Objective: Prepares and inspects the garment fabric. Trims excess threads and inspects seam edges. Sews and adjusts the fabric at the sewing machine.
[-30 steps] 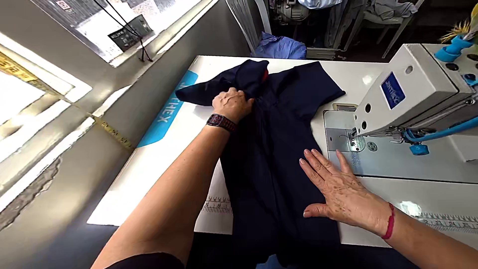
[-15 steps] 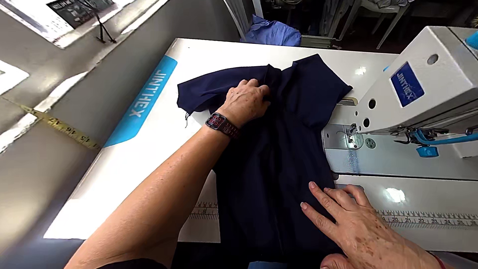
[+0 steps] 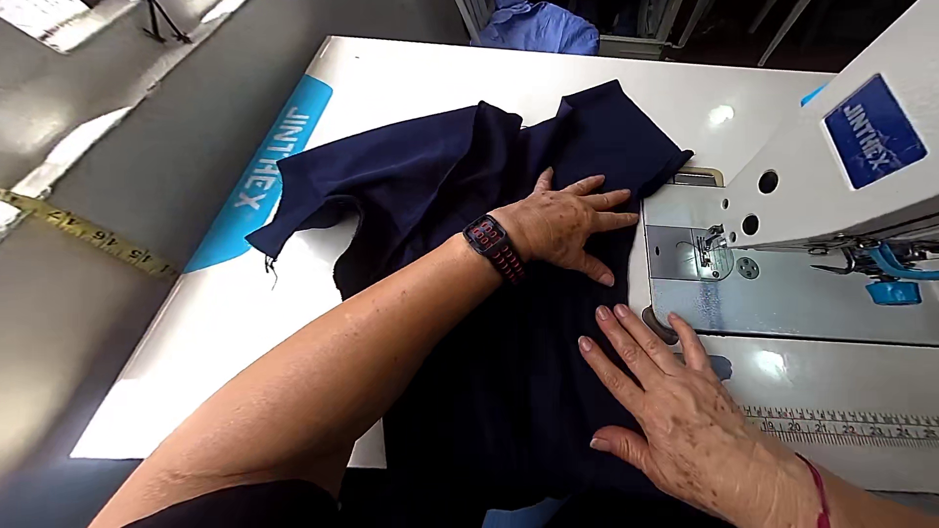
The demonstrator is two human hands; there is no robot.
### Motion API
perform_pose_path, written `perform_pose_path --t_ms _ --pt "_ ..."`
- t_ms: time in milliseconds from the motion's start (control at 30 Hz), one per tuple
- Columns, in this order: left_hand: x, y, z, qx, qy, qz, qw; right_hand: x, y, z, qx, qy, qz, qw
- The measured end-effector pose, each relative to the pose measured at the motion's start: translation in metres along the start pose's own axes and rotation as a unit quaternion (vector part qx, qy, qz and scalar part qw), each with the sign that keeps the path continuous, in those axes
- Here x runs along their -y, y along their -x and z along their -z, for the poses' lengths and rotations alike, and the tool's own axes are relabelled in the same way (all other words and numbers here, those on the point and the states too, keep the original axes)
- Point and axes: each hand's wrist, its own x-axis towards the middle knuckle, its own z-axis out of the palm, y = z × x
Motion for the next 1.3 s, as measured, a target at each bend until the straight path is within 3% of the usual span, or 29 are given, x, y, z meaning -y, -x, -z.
perform_pose_path --t_ms 133,233,367,533,633,733,867,1000,1133,1300 --pt "-0.019 0.004 -0.002 0.055 -0.038 0.130 0.989 0.002 0.021 0.005 -0.002 0.004 -0.019 1.000" --pt "-0.032 0.012 0.000 0.053 -0.075 0.147 0.985 -0.001 0.028 0.011 0.006 0.010 -0.012 1.000" --pt "-0.003 0.006 -0.005 -0.118 -0.097 0.028 0.988 0.001 0.024 0.018 -0.003 0.026 -0.008 1.000" --pt "0.020 -0.021 0.005 -0.081 0.013 -0.143 0.986 -0.017 -0.005 0.018 -0.116 -0.142 -0.095 0.978" --pt "0.019 -0.022 0.006 -0.059 0.056 -0.185 0.979 -0.035 -0.024 0.017 -0.134 -0.191 -0.216 0.948" --pt "0.020 -0.017 -0.003 -0.106 0.064 -0.222 0.967 -0.040 -0.043 0.014 -0.125 -0.179 -0.276 0.936" --pt "0.017 -0.006 -0.007 -0.224 0.057 -0.269 0.935 -0.030 -0.062 0.006 -0.148 -0.135 -0.262 0.944" --pt "0.021 0.027 -0.007 -0.323 0.006 -0.301 0.897 -0.019 -0.065 0.008 -0.208 -0.250 -0.278 0.904" --pt "0.024 0.061 -0.029 -0.383 -0.069 -0.280 0.878 -0.014 -0.061 -0.001 -0.309 -0.153 -0.145 0.927" --pt "0.020 0.074 -0.041 -0.410 -0.097 -0.286 0.861 -0.017 -0.056 -0.002 -0.314 -0.044 -0.049 0.947"
